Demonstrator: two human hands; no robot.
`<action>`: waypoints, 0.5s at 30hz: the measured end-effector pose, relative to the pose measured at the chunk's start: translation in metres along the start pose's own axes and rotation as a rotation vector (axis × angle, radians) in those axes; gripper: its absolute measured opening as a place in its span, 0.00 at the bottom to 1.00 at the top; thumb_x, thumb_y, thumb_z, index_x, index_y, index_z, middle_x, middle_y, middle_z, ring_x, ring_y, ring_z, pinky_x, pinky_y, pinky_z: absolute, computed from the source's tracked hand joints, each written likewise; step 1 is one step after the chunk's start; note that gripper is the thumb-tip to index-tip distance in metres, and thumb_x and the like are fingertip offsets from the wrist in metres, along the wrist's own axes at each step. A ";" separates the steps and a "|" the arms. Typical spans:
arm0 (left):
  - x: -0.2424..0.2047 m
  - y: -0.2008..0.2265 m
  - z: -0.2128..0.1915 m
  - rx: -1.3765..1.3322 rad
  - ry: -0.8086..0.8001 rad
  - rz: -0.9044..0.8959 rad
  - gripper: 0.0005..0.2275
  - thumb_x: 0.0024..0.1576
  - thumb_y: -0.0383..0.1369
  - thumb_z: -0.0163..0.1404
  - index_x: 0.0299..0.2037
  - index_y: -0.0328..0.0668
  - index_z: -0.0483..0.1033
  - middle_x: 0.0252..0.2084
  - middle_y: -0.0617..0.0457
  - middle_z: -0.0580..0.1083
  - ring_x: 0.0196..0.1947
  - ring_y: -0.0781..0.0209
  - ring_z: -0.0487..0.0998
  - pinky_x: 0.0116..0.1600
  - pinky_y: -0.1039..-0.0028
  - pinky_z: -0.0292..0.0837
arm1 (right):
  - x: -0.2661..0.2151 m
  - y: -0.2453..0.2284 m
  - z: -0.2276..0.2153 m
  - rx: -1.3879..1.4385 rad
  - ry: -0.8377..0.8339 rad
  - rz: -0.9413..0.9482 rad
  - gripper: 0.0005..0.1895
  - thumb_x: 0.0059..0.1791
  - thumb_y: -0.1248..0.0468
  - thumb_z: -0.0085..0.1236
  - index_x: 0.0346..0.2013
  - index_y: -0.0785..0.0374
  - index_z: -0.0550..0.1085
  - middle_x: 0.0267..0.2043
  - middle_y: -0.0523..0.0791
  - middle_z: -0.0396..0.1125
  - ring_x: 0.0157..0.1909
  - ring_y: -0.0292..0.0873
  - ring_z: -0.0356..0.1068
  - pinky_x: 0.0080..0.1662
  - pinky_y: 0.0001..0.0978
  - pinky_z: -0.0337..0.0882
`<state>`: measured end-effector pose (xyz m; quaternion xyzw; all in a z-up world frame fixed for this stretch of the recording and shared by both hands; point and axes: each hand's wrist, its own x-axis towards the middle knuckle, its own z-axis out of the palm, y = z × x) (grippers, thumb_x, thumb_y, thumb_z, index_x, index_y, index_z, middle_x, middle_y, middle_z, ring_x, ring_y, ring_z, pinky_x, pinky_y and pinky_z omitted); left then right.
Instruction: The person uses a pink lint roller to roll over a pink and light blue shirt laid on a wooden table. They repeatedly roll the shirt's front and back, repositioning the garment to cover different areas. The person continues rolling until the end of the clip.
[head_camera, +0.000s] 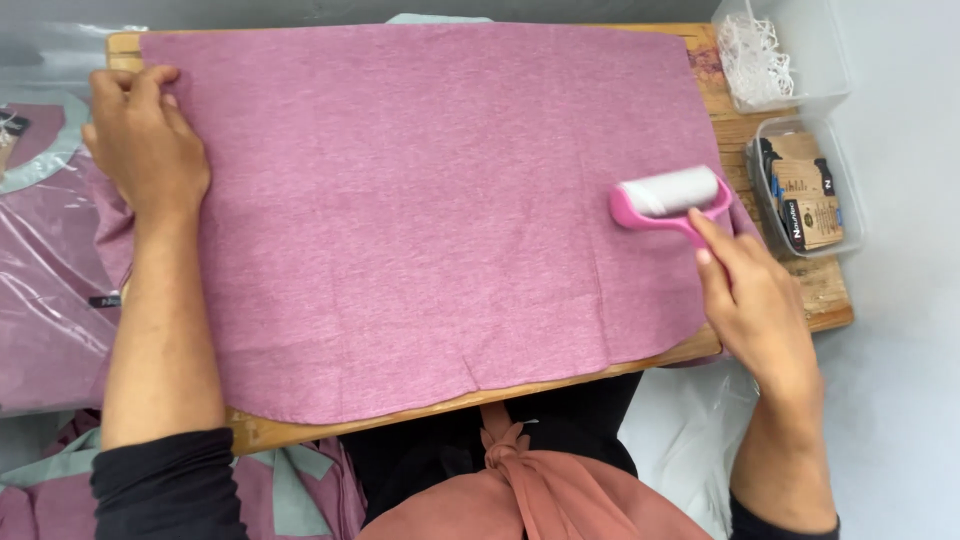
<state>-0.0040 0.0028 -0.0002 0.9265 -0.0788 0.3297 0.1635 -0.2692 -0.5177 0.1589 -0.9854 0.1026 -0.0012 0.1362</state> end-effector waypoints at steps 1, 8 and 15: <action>0.000 -0.001 0.000 -0.004 -0.002 0.002 0.12 0.63 0.18 0.54 0.53 0.40 0.85 0.48 0.48 0.68 0.45 0.49 0.73 0.47 0.51 0.64 | 0.004 0.003 0.001 -0.002 0.000 0.004 0.26 0.57 0.58 0.40 0.71 0.50 0.67 0.56 0.54 0.67 0.58 0.58 0.68 0.54 0.52 0.65; -0.003 -0.001 -0.001 0.022 0.008 0.030 0.14 0.62 0.18 0.53 0.55 0.40 0.85 0.50 0.48 0.67 0.46 0.50 0.74 0.45 0.50 0.65 | 0.087 0.013 0.021 0.008 0.102 -0.091 0.24 0.59 0.66 0.41 0.71 0.58 0.66 0.55 0.62 0.69 0.50 0.63 0.71 0.49 0.59 0.70; -0.001 -0.002 0.001 0.009 -0.001 -0.016 0.14 0.62 0.19 0.53 0.54 0.43 0.85 0.48 0.47 0.68 0.46 0.48 0.72 0.45 0.47 0.64 | 0.191 0.008 0.024 0.156 0.146 -0.197 0.21 0.58 0.68 0.41 0.65 0.66 0.70 0.63 0.57 0.67 0.59 0.63 0.67 0.56 0.56 0.66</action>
